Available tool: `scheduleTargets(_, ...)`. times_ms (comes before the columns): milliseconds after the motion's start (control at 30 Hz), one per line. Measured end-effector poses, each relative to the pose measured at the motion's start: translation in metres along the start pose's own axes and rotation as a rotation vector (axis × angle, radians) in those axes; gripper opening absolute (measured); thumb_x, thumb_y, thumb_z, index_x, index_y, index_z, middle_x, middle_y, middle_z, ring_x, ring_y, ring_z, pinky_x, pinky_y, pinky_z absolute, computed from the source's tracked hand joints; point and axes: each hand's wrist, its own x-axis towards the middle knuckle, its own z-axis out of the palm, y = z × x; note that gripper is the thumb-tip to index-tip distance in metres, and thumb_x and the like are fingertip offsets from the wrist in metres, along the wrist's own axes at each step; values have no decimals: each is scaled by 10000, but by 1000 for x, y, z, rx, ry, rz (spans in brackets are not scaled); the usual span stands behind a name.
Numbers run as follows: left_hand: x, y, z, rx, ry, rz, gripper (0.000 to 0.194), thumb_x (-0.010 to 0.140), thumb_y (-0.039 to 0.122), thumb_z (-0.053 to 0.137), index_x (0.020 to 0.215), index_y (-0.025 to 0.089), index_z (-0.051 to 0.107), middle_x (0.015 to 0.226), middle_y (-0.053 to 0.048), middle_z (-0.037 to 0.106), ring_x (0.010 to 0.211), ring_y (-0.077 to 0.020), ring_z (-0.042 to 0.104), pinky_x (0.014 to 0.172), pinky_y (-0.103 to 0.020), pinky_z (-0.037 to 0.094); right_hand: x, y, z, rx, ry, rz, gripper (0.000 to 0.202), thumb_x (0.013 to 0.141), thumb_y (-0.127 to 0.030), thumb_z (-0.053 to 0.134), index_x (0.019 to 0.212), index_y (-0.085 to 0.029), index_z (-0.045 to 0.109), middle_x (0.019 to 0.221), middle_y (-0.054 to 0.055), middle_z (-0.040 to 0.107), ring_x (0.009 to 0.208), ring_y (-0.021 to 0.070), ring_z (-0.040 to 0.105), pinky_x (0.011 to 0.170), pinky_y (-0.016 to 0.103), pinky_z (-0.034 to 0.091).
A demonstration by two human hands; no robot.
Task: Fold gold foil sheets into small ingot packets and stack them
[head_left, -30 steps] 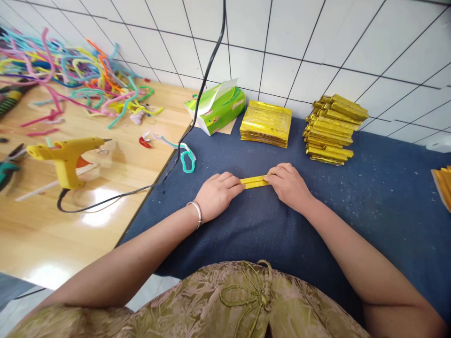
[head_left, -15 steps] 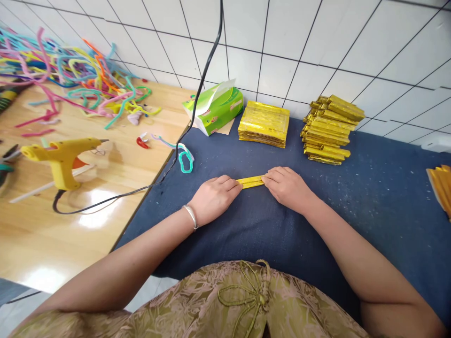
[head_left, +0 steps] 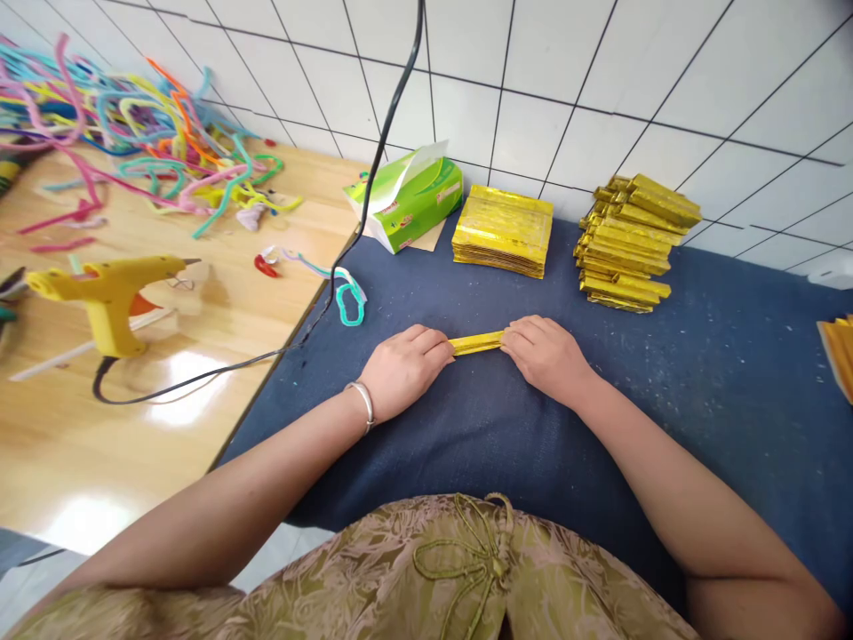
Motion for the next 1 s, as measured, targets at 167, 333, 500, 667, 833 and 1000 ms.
scheduleTargets(167,3,-2,2,-108,33,-51,225,941,276,427,945,160,620,982,-68,625,881,-184,525,833,-327,462,3,-1,4,91,19,111,199,931,-255,444,909,-175,625,942,83,637,917,206,518,781,341,380)
scheduleTargets(333,12,-7,5,-268,55,-150,244,944,274,409,855,155,603,887,-61,600,860,-176,529,843,-336,444,11,-3,4,182,26,272,217,919,-262,449,801,-184,614,870,63,611,849,190,502,748,326,363)
scheduleTargets(500,17,-6,10,-226,40,-260,217,919,274,426,811,157,572,813,-60,562,821,-185,524,810,-345,441,18,-8,7,166,50,358,159,865,-243,498,749,-188,592,830,73,577,821,204,475,715,329,341)
scheduleTargets(667,17,-8,11,-227,49,-267,151,890,299,497,927,164,555,838,-53,563,793,-181,517,774,-333,436,17,-9,12,101,81,381,108,855,-273,530,840,-187,593,864,87,576,846,227,465,714,343,336)
scheduleTargets(833,15,-15,6,-290,-30,-143,156,884,323,522,892,174,566,879,-54,576,850,-190,516,777,-322,410,14,-4,10,142,61,295,148,889,-285,512,935,-205,627,931,80,605,912,230,473,754,346,340)
scheduleTargets(1000,14,-12,5,-293,-34,-103,103,899,241,476,875,160,535,911,-64,587,877,-188,512,796,-324,392,11,-4,11,175,44,206,186,891,-299,533,1027,-226,636,1047,64,615,964,221,470,794,348,333)
